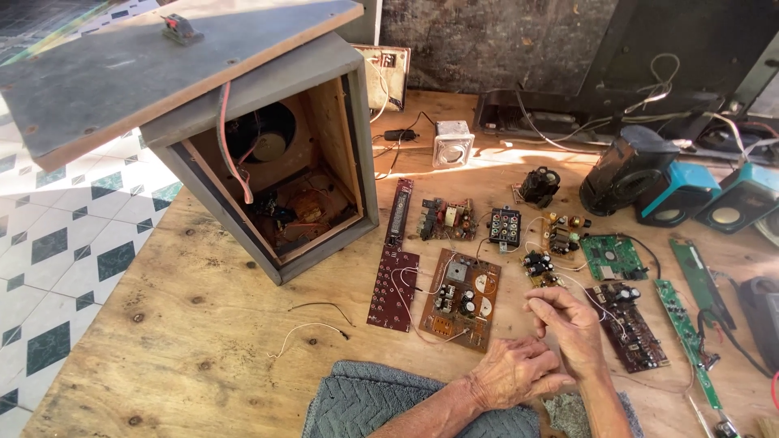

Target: Cleaning and inspecting internal electronic components on a repair bench using a screwdriver and a cloth.

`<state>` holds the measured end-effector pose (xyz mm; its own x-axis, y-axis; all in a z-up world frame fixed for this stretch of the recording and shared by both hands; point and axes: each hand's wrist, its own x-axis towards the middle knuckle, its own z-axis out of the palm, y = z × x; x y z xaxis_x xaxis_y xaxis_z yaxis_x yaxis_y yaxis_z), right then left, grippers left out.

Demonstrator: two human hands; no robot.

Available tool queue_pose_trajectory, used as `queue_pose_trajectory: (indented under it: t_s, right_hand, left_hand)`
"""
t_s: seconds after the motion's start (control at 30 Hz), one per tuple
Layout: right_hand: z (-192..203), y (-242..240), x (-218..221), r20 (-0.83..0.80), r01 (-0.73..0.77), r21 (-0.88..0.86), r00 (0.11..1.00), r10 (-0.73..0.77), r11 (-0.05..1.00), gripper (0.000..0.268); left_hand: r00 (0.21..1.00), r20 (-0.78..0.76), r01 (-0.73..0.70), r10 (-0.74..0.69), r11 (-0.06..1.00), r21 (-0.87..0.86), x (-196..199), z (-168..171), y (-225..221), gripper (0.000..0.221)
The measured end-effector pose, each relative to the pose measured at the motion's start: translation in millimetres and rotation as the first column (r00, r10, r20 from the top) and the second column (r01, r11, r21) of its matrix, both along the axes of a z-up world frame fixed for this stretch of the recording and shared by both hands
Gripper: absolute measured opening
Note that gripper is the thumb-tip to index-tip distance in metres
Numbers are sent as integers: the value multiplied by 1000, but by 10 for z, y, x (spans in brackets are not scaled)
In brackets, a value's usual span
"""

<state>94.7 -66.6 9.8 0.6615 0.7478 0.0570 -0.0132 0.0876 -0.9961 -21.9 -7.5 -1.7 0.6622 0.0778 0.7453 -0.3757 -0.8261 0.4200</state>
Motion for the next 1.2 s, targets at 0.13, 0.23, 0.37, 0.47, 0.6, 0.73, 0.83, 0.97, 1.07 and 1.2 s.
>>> queue_pose_trajectory:
  t_s: [0.13, 0.23, 0.37, 0.47, 0.6, 0.73, 0.83, 0.97, 1.07, 1.2]
  right_hand:
    - [237, 58, -69, 255, -20, -192, 964, 69, 981, 15]
    - [467, 205, -280, 326, -44, -396, 927, 186, 917, 17]
    - [385, 367, -330, 310, -224, -331, 892, 329, 917, 37]
    - [-112, 464, -87, 517, -206, -378, 762, 390, 903, 46]
    - [-6, 524, -231, 648, -181, -324, 673, 357, 929, 49]
    - [70, 545, -382, 682, -67, -371, 658, 320, 926, 41]
    - [55, 536, -402, 748, -2, -364, 595, 294, 931, 31]
    - [-1, 525, -357, 707, -41, -396, 624, 333, 917, 30]
    - [57, 532, -378, 697, -46, -390, 638, 328, 919, 29]
    - [44, 522, -378, 727, -28, -392, 603, 328, 920, 30]
  left_hand:
    - [999, 45, 7, -5, 999, -31, -13, -117, -13, 29]
    - [989, 146, 17, -16, 1000, -5, -3, -146, -22, 31]
    - [981, 195, -8, 2, 999, 33, -63, -90, -17, 35]
    - [971, 233, 45, -49, 999, 23, -140, 115, 7, 37]
    - [965, 262, 1, -13, 999, 46, -128, 92, -10, 39]
    - [979, 204, 8, -21, 998, 67, -108, -15, -16, 40]
    - [982, 184, 26, -34, 998, 50, -75, -103, -27, 42]
    - [993, 33, 109, -110, 994, 31, 12, -484, -44, 38]
    - [990, 128, 54, -57, 998, 26, -52, -160, -42, 40]
    - [988, 139, 64, -61, 998, -19, -86, 1, -49, 38]
